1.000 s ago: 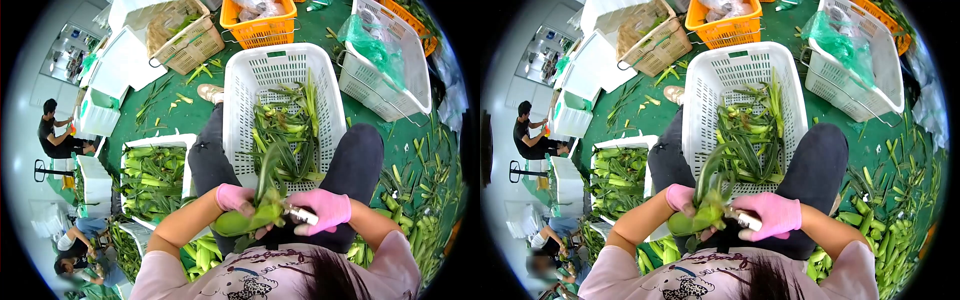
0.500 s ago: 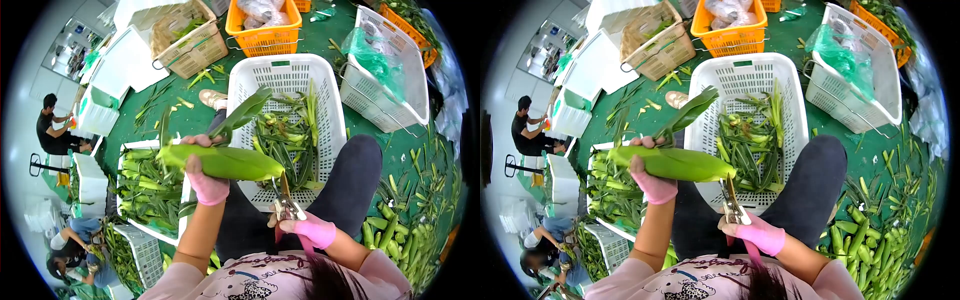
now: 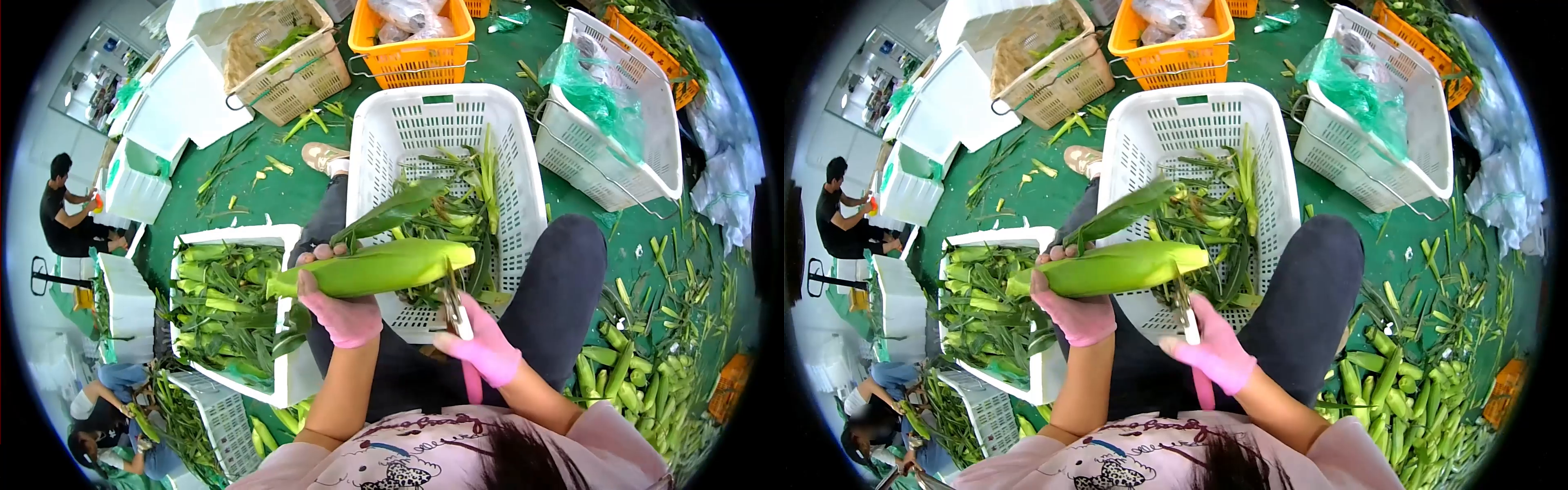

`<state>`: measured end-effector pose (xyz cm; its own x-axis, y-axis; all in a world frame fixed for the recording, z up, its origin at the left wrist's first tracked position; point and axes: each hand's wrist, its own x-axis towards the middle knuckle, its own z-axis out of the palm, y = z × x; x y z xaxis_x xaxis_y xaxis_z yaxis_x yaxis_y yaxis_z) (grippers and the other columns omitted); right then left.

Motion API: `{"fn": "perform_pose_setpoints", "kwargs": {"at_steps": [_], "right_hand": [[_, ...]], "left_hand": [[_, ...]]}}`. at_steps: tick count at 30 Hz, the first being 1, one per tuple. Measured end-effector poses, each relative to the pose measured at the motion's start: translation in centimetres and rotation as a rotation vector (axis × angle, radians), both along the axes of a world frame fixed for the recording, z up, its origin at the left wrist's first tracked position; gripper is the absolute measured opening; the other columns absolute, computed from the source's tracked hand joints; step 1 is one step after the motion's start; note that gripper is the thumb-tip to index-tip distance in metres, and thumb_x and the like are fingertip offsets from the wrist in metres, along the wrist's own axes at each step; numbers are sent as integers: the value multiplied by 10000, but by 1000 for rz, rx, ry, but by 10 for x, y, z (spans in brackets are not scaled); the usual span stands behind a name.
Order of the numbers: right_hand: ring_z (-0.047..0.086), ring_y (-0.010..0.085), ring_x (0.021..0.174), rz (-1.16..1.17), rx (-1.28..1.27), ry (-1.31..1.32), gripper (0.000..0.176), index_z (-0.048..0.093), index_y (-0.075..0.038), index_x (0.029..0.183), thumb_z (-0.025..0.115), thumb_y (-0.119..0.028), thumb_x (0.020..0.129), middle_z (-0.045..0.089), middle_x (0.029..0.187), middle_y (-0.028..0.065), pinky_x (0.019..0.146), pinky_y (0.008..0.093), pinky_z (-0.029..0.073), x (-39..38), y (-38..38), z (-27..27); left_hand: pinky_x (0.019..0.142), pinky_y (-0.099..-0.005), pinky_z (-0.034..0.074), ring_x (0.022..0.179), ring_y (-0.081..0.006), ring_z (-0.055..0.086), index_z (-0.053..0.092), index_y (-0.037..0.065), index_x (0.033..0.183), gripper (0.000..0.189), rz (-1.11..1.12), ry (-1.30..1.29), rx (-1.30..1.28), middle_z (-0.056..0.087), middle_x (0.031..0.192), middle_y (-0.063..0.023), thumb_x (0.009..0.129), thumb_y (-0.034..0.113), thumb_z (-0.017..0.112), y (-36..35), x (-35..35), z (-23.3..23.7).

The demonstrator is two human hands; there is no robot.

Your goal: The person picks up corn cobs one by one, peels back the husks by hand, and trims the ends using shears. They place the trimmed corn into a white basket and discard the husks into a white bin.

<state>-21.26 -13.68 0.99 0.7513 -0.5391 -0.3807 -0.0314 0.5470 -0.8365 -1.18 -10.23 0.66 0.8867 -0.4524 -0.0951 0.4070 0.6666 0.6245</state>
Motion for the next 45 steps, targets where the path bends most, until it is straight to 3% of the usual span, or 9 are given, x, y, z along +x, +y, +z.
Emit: {"fn": "perform_pose_setpoints", "kwargs": {"at_steps": [11, 14, 16, 19, 25, 28, 37, 41, 45], "right_hand": [[690, 311, 725, -6, -1256, 452, 457, 623, -43, 1065, 828, -167, 676, 681, 846, 128, 691, 407, 563, -11, 6, -26], [707, 245, 857, 719, -642, -296, 487, 631, -54, 1192, 825, -186, 765, 701, 944, 89, 767, 361, 567, -24, 19, -13], [692, 266, 885, 682, -214, -459, 496, 619, -43, 1174, 829, -224, 763, 678, 955, 111, 788, 392, 565, -22, 6, -13], [671, 299, 927, 631, 414, -624, 519, 601, -27, 1147, 836, -281, 760, 643, 972, 143, 820, 440, 562, -12, -28, 5], [555, 291, 813, -175, 336, -334, 683, 466, -49, 1369, 733, -379, 835, 586, 999, 112, 850, 521, 478, 38, -62, 20], [612, 297, 823, -415, 310, -188, 429, 595, -59, 1120, 693, -397, 875, 625, 988, 108, 881, 532, 509, 53, -118, -31], [599, 96, 691, 37, -133, 226, 413, 552, 1, 1267, 615, -17, 859, 695, 988, 82, 578, 217, 509, 40, -39, 33], [554, 154, 905, 134, -559, 146, 453, 546, 2, 1264, 727, -94, 860, 616, 1019, 50, 870, 285, 470, 56, -37, 25], [596, 120, 881, -84, -173, -58, 420, 567, -40, 1259, 699, -87, 864, 609, 1013, 41, 646, 242, 512, 53, -39, 35]], "left_hand": [[854, -460, 542, 890, -300, 635, 616, 42, 1049, 491, -336, 557, 124, 648, 964, -116, 947, 520, 573, -2, 20, -9], [677, -347, 544, 762, -249, 633, 541, 52, 1135, 566, -867, 455, 254, 619, 901, -95, 932, 576, 600, 4, 34, -46], [636, -304, 512, 748, -214, 611, 532, 46, 1099, 563, -1258, 976, -458, 612, 875, -75, 952, 588, 568, 14, 22, -52], [824, -403, 539, 949, -228, 648, 553, 102, 1246, 518, -1052, 703, -618, 635, 1167, -100, 989, 551, 528, 46, 25, -69], [1018, -617, 473, 1213, -405, 599, 563, 108, 1367, 644, -857, 773, -187, 582, 1386, -208, 992, 612, 423, 85, 10, -40], [1027, -581, 484, 1296, -422, 544, 463, 123, 1472, 639, -1114, 794, -161, 543, 1420, -243, 1005, 555, 400, 100, -10, -39], [962, -341, 505, 1139, -160, 581, 326, -13, 1508, 805, -1130, -92, 544, 588, 1266, -92, 911, 359, 716, 86, -2, 1], [934, -331, 509, 1047, -150, 598, 406, 4, 1470, 689, -1134, -261, 587, 615, 1205, -76, 968, 401, 660, 71, -8, 12], [952, -315, 497, 1087, -136, 591, 467, 18, 1442, 481, -1046, -59, 452, 616, 1242, -50, 1091, 348, 454, 82, -20, -5]]}}
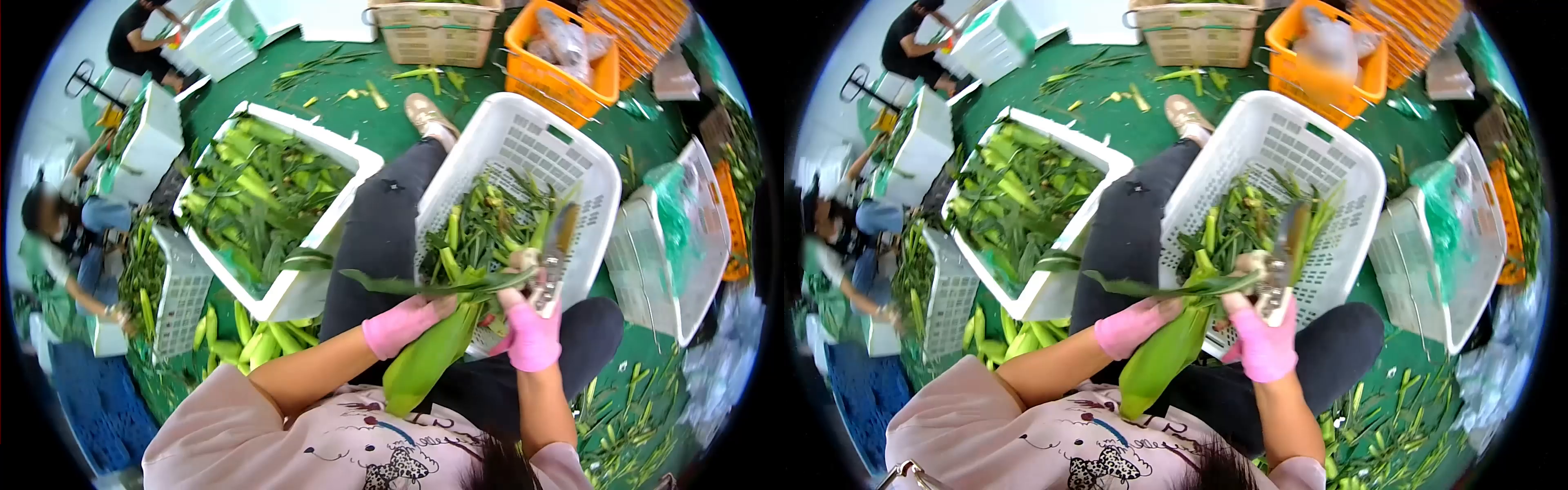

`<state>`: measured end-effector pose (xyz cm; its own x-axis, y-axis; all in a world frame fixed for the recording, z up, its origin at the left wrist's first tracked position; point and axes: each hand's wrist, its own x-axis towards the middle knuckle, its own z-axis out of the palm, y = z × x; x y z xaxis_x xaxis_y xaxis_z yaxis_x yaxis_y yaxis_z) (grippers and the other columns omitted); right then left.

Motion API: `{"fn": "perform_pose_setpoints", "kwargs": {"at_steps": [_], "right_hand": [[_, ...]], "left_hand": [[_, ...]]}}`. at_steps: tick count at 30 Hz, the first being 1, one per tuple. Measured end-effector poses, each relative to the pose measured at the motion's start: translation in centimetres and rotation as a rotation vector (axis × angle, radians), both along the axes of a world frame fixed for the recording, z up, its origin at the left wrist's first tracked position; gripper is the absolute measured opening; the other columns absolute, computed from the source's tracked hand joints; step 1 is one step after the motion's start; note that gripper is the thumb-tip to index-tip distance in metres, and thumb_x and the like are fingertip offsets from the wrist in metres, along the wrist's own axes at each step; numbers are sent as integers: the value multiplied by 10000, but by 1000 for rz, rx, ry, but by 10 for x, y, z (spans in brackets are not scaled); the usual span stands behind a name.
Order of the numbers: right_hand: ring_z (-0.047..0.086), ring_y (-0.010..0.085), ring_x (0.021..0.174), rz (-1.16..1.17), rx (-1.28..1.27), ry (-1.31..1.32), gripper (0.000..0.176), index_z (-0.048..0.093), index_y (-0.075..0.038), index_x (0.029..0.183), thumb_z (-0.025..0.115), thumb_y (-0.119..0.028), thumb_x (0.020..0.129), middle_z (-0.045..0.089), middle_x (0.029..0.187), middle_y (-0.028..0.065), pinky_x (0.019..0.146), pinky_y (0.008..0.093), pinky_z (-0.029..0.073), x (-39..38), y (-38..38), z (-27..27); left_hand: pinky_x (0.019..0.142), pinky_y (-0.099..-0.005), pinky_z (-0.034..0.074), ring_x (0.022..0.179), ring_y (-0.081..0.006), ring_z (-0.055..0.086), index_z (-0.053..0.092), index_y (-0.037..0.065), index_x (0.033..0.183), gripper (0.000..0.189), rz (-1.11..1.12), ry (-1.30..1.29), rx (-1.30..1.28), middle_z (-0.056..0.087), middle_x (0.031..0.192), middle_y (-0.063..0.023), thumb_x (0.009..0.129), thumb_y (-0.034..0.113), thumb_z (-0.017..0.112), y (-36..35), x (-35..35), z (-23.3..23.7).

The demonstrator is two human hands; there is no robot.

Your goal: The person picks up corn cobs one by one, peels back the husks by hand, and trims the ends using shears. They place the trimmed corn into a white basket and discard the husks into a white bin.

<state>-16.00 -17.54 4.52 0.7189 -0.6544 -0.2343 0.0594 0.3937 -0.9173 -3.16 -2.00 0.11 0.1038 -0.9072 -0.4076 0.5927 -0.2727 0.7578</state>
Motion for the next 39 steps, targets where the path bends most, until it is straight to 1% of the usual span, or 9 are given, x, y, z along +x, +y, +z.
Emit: {"fn": "perform_pose_setpoints", "kwargs": {"at_steps": [6, 11, 16, 22, 26, 28, 30, 32, 39], "right_hand": [[604, 157, 944, -403, -197, 44, 583, 463, -55, 1415, 702, -99, 885, 590, 1187, 82, 740, 294, 510, -15, -49, 9], [647, 334, 1160, -452, -1351, 746, 548, 507, -24, 1416, 627, -35, 881, 660, 1281, 196, 988, 391, 487, -26, -176, -60], [655, 339, 1062, -83, -1040, 968, 614, 526, -24, 1406, 652, -136, 816, 681, 1199, 181, 1026, 383, 454, -34, -206, -107], [521, 112, 697, 265, -271, 468, 572, 519, 5, 1344, 679, -186, 829, 551, 965, 61, 454, 231, 424, -12, -80, -77], [637, 249, 853, 457, 159, 185, 557, 511, -16, 1338, 685, -217, 848, 619, 1112, 148, 736, 386, 559, -15, -27, -74], [617, 282, 1052, 546, 477, 62, 496, 519, -55, 1328, 683, -245, 899, 616, 1182, 145, 911, 445, 513, -21, -1, -76], [558, 287, 1193, 606, 659, 79, 431, 535, -101, 1318, 672, -272, 946, 596, 1236, 119, 1014, 483, 459, -38, 23, -78], [534, 314, 1235, 596, 737, 127, 411, 545, -114, 1324, 636, -303, 970, 582, 1289, 120, 1027, 523, 453, -54, 37, -78], [487, 308, 1303, 257, 769, 43, 495, 496, -98, 1416, 596, -308, 980, 552, 1383, 92, 1103, 567, 379, -114, 53, -72]], "left_hand": [[995, -422, 512, 1189, -276, 616, 467, 114, 1477, 608, 446, 549, -40, 616, 1329, -91, 1058, 551, 405, 22, 19, -24], [887, -497, 564, 1085, -269, 642, 400, 197, 1537, 799, 468, 704, -226, 614, 1246, -80, 943, 725, 475, 79, 59, -13], [854, -430, 565, 1021, -254, 634, 338, 148, 1538, 903, 507, 267, 43, 583, 1196, -107, 835, 517, 770, 238, 55, 4], [1040, -412, 492, 1208, -260, 596, 329, 101, 1561, 914, 312, 8, 1106, 579, 1390, -139, 821, 329, 813, 531, -36, -42], [990, -418, 500, 1170, -275, 613, 533, 152, 1453, 746, -347, 449, 1425, 625, 1347, -140, 817, 447, 790, 577, -12, -50], [875, -420, 509, 987, -300, 646, 672, 52, 1124, 371, -848, -558, 1106, 698, 1084, -155, 936, 365, 606, 540, 91, -76], [894, -414, 511, 971, -320, 646, 652, 10, 1085, 314, 87, -1372, 843, 676, 1058, -187, 953, 271, 537, 445, 177, -53], [899, -425, 517, 994, -358, 655, 653, 22, 1071, 227, 450, -1429, 688, 659, 987, -200, 923, 155, 545, 318, 247, -5], [1204, -576, 246, 1520, -341, 256, 616, 117, 1274, 462, -240, -2141, 768, 325, 1611, -154, 814, 148, 651, 167, 389, -103]]}}
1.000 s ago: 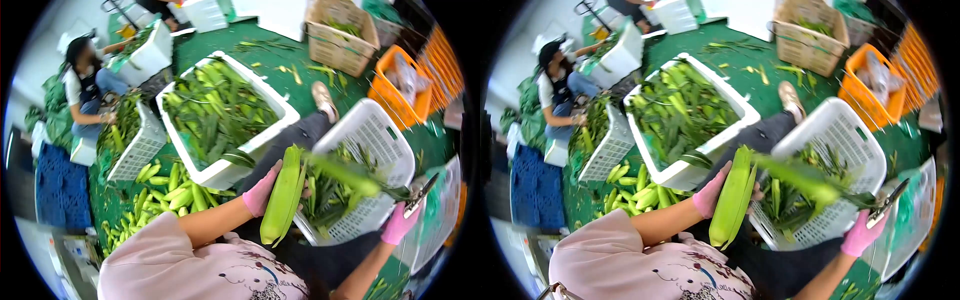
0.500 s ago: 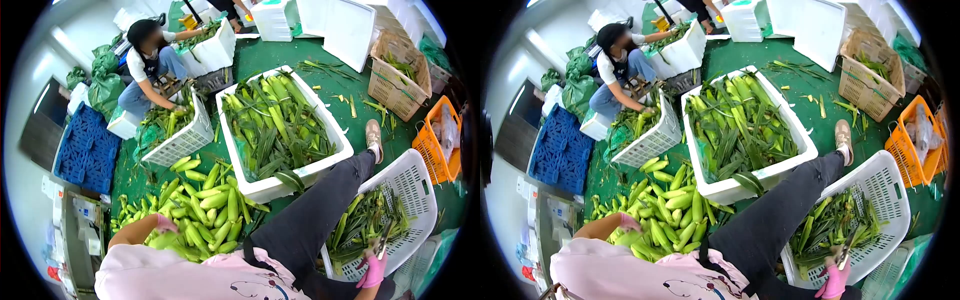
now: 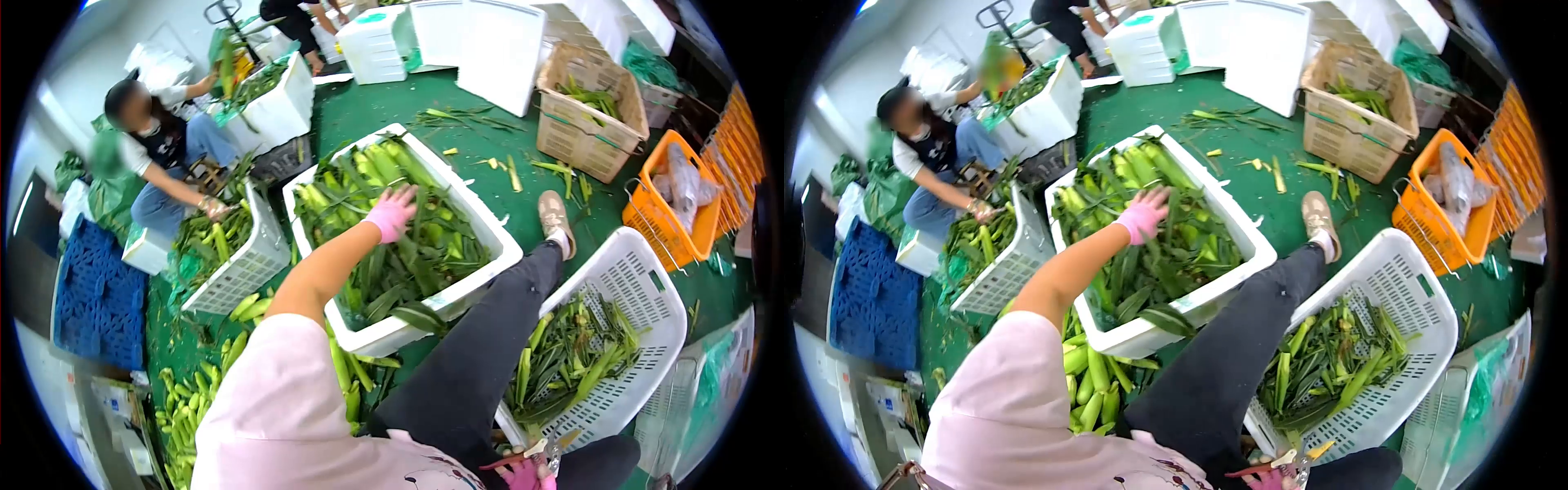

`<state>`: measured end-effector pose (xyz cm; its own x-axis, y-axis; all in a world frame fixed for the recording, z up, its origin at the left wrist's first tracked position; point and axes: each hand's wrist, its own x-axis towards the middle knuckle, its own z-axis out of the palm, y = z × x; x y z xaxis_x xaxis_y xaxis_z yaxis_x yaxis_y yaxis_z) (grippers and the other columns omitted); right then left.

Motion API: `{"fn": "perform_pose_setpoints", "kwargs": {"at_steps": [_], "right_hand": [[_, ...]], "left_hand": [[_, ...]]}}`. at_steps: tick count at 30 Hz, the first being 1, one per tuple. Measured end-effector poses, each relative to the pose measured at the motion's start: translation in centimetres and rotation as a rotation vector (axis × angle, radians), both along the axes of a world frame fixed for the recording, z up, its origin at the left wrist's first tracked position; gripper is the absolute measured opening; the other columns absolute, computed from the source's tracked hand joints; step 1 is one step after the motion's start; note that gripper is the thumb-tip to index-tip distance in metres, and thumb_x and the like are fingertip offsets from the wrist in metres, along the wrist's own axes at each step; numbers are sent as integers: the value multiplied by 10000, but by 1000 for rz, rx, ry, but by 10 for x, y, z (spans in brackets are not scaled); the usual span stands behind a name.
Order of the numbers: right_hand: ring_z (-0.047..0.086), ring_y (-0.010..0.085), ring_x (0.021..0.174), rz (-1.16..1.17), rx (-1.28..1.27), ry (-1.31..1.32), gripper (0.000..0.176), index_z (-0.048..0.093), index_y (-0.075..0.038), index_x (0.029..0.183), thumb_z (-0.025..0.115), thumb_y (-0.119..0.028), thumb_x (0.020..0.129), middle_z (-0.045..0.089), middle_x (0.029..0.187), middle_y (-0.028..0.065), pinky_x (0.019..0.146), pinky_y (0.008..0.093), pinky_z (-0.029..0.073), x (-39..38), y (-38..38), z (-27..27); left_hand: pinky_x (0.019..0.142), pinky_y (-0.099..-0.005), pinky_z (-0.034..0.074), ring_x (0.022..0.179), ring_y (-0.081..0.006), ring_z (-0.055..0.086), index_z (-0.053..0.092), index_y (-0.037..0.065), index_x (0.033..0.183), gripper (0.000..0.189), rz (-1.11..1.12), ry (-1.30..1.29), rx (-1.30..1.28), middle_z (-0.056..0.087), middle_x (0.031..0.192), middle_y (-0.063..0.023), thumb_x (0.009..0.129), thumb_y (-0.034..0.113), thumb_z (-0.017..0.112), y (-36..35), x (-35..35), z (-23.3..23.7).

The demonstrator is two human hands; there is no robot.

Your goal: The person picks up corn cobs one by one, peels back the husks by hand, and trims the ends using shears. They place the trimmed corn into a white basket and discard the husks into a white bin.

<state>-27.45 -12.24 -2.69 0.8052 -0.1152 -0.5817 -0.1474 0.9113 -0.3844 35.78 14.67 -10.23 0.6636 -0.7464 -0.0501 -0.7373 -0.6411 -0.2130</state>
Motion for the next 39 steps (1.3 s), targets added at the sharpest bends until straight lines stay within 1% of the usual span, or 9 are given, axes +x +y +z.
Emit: {"fn": "perform_pose_setpoints", "kwargs": {"at_steps": [2, 6, 10, 12, 13, 25, 28, 36, 39], "right_hand": [[487, 315, 1305, -42, -17, 20, 493, 494, -84, 1400, 585, -332, 983, 554, 1378, 108, 1099, 556, 383, 2, 4, -1], [486, 316, 1307, -43, 40, -17, 488, 502, -83, 1382, 586, -349, 981, 558, 1370, 121, 1096, 550, 385, 15, -2, -9], [538, 308, 1234, -69, 55, -47, 537, 496, -81, 1393, 608, -373, 957, 580, 1316, 130, 1017, 521, 451, 21, -5, -14], [644, 292, 1084, -117, -32, 122, 646, 471, -76, 1441, 652, -396, 911, 619, 1217, 129, 863, 470, 578, 29, 2, -5], [570, 372, 1261, -77, -94, 77, 664, 455, -97, 1454, 608, -477, 932, 616, 1289, 133, 1033, 609, 476, 13, 2, -21], [560, 332, 1225, 104, -4, -122, 509, 511, -88, 1350, 607, -394, 955, 575, 1326, 151, 1069, 534, 415, 39, -9, -13], [548, 323, 1230, 209, -2, -247, 486, 520, -88, 1331, 602, -393, 962, 560, 1345, 153, 1092, 526, 388, 37, -13, -15], [633, 378, 1148, -183, -57, -60, 511, 504, -61, 1351, 635, -276, 907, 652, 1180, 164, 974, 524, 508, 11, 4, -11], [639, 383, 1114, -162, -99, -132, 514, 499, -24, 1351, 615, -283, 923, 653, 1147, 176, 1010, 499, 480, 33, 1, -1]], "left_hand": [[1177, -567, 290, 1473, -298, 353, 662, 115, 1196, 352, 92, 111, -394, 476, 1513, -107, 847, 113, 620, -10, 46, -15], [1171, -530, 282, 1467, -271, 371, 672, 233, 1291, 412, 92, -168, 326, 549, 1444, -81, 893, 140, 622, -22, 60, -16], [1158, -571, 306, 1471, -244, 364, 621, 201, 1314, 468, 9, -25, 367, 538, 1453, -42, 854, 173, 701, -23, 79, 2], [1131, -582, 339, 1422, -231, 434, 560, 211, 1351, 552, 29, -38, 90, 555, 1430, 0, 825, 135, 709, -11, 62, 27], [1117, -559, 367, 1391, -235, 470, 573, 198, 1338, 528, 26, -50, -71, 571, 1419, -3, 830, 114, 692, -1, 58, 36], [821, -345, 567, 936, -226, 685, 562, 36, 1305, 287, -3, 608, -1846, 666, 1120, -69, 1041, 134, 507, 7, -69, 254], [902, -371, 541, 949, -244, 676, 575, 18, 1311, 447, 189, 1211, -2055, 693, 1097, -95, 959, 279, 662, -44, -105, 166], [1010, -426, 504, 1104, -263, 651, 495, -30, 1421, 714, 141, 1232, -535, 658, 1249, -163, 894, 358, 781, -146, -183, 160], [1033, -400, 489, 1229, -250, 576, 265, -41, 1551, 1041, -35, 1347, -592, 524, 1411, -200, 783, 308, 874, -170, -253, 175]]}}
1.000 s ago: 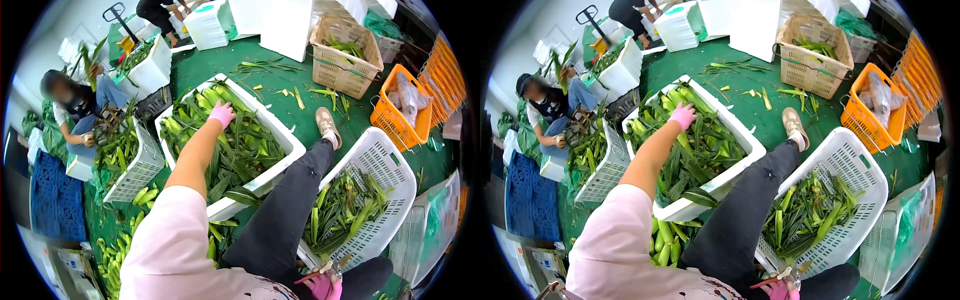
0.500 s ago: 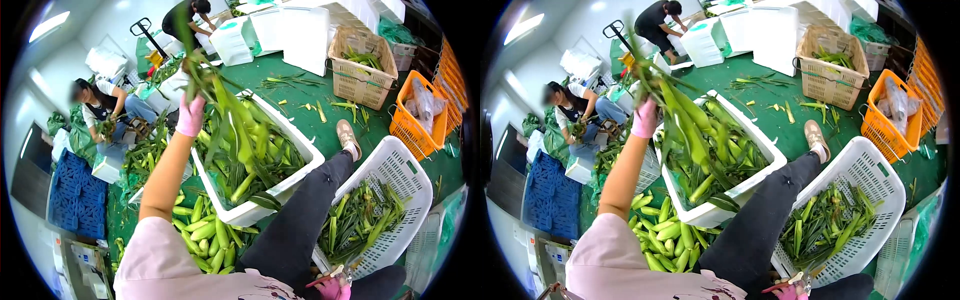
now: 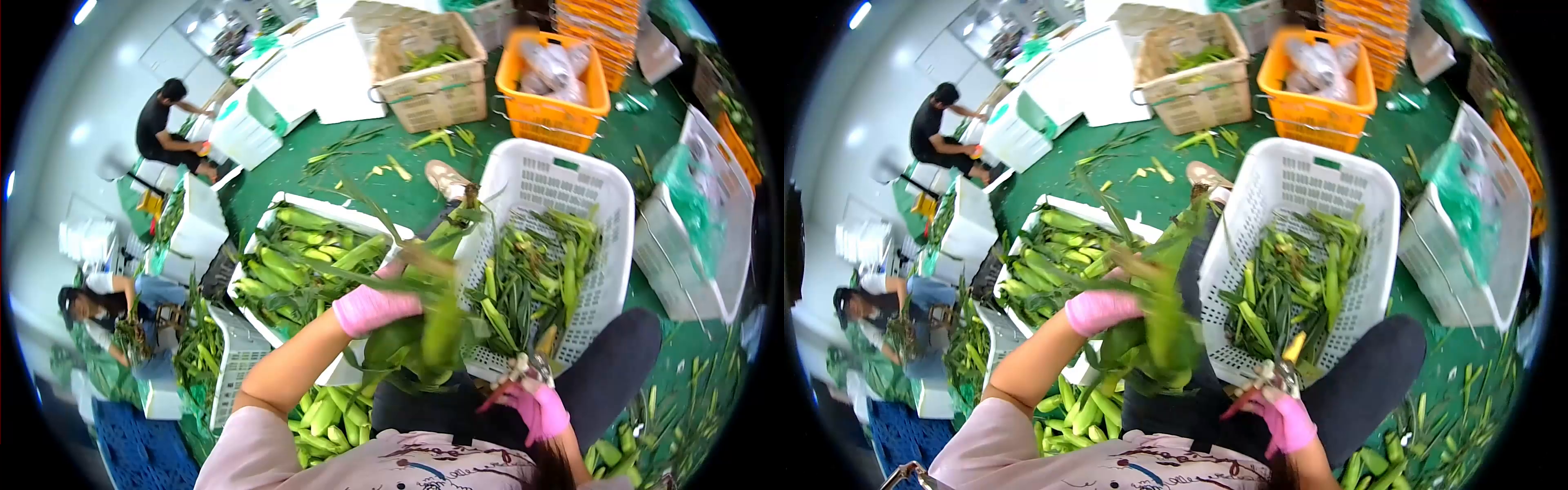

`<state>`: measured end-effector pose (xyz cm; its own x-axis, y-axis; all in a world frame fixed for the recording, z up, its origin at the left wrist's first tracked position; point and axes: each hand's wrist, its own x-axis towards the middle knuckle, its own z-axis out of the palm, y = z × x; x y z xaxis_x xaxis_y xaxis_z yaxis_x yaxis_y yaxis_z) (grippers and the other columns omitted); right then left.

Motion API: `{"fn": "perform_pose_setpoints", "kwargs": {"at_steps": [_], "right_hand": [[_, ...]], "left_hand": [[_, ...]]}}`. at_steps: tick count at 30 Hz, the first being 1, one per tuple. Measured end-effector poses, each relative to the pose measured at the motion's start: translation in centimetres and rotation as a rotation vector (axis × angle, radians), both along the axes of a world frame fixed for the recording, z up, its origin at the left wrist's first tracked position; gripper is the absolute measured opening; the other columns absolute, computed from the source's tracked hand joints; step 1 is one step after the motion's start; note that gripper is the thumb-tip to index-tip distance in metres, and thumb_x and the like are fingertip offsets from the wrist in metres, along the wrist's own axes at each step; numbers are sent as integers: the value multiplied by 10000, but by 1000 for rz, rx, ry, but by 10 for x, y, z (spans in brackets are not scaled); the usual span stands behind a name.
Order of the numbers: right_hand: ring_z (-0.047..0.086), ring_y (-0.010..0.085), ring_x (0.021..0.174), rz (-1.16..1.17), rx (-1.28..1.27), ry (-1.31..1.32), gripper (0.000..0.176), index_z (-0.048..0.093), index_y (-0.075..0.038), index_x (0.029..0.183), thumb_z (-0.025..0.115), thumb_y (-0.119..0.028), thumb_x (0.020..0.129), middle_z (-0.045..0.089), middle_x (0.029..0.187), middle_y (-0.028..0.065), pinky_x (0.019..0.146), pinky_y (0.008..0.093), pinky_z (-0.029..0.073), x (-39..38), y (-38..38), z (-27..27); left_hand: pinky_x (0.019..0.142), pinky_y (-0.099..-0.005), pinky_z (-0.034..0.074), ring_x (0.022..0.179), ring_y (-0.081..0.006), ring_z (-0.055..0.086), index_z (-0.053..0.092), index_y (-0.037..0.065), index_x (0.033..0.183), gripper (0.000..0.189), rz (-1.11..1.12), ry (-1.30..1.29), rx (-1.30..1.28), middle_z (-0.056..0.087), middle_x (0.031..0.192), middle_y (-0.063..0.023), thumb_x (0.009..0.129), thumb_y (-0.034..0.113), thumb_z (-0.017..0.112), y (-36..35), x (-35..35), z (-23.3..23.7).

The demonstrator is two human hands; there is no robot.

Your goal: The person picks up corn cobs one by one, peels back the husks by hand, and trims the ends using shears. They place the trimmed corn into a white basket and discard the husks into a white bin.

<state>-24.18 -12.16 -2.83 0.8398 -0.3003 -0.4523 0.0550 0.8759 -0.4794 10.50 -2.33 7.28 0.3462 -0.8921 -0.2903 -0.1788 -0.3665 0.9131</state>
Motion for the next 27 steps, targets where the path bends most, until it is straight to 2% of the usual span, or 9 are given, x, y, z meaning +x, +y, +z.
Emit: {"fn": "perform_pose_setpoints", "kwargs": {"at_steps": [1, 3, 6, 9, 11, 16, 23, 25, 27], "right_hand": [[642, 386, 1098, 31, -20, -12, 497, 515, 1, 1331, 602, -285, 934, 653, 1141, 181, 1020, 489, 472, 7, -3, 7], [662, 364, 1058, 61, -84, 76, 420, 614, 62, 1200, 540, -288, 979, 668, 1150, 185, 1014, 455, 478, 10, 6, -11], [659, 329, 1069, 0, 190, 92, 390, 622, 44, 1193, 520, -264, 976, 693, 1129, 175, 1008, 453, 489, 10, 1, -29], [661, 325, 1064, 80, 169, -63, 397, 582, 11, 1241, 571, -248, 940, 688, 1107, 162, 966, 422, 503, 6, -1, -27], [619, 204, 916, 56, -29, -58, 539, 455, -44, 1358, 670, -172, 881, 620, 1028, 87, 844, 313, 482, 18, -4, -9], [520, 133, 1021, 205, -403, 66, 699, 397, -49, 1439, 744, -184, 847, 543, 1178, 54, 890, 306, 467, 29, -29, 43], [631, 327, 1064, 637, -809, 288, 819, 385, 15, 1459, 784, -311, 822, 567, 1213, 209, 967, 384, 510, 30, -75, 93], [554, 405, 1177, 521, -1333, 309, 826, 440, 26, 1397, 797, -395, 781, 536, 1248, 266, 1029, 455, 453, 24, -72, 70], [549, 419, 1172, 464, -1481, 242, 837, 451, 36, 1375, 802, -418, 766, 531, 1260, 265, 1028, 468, 453, 17, -80, 59]], "left_hand": [[1019, -384, 497, 1201, -245, 587, 280, -54, 1532, 1079, 2, 163, 3, 558, 1361, -207, 738, 328, 903, -15, -28, 37], [963, -349, 521, 1163, -200, 596, 331, -51, 1479, 1011, -68, -364, 261, 605, 1275, -190, 727, 306, 905, -37, -34, 52], [863, -370, 561, 1002, -197, 653, 369, -22, 1446, 843, -67, 59, 278, 630, 1206, -175, 829, 341, 814, -48, -8, 27], [872, -424, 573, 1017, -277, 672, 421, 29, 1421, 683, 58, 579, 236, 640, 1163, -162, 934, 429, 683, -24, -10, 11], [887, -490, 573, 1061, -342, 665, 481, 70, 1374, 583, 174, 860, 155, 635, 1157, -161, 964, 454, 638, -13, -22, -13], [865, -450, 585, 1001, -304, 683, 467, 70, 1368, 594, 61, 915, 142, 636, 1110, -143, 955, 462, 638, -12, -52, -28], [856, -350, 562, 931, -209, 679, 360, 5, 1451, 638, -241, 336, 156, 632, 1128, -122, 959, 254, 681, -23, -81, -22], [836, -357, 567, 923, -209, 676, 374, -5, 1435, 604, -315, 379, 206, 634, 1113, -122, 960, 227, 666, -29, -81, -17], [819, -362, 570, 913, -216, 678, 380, -7, 1428, 595, -379, 514, 343, 637, 1095, -127, 958, 229, 660, -37, -75, -12]]}}
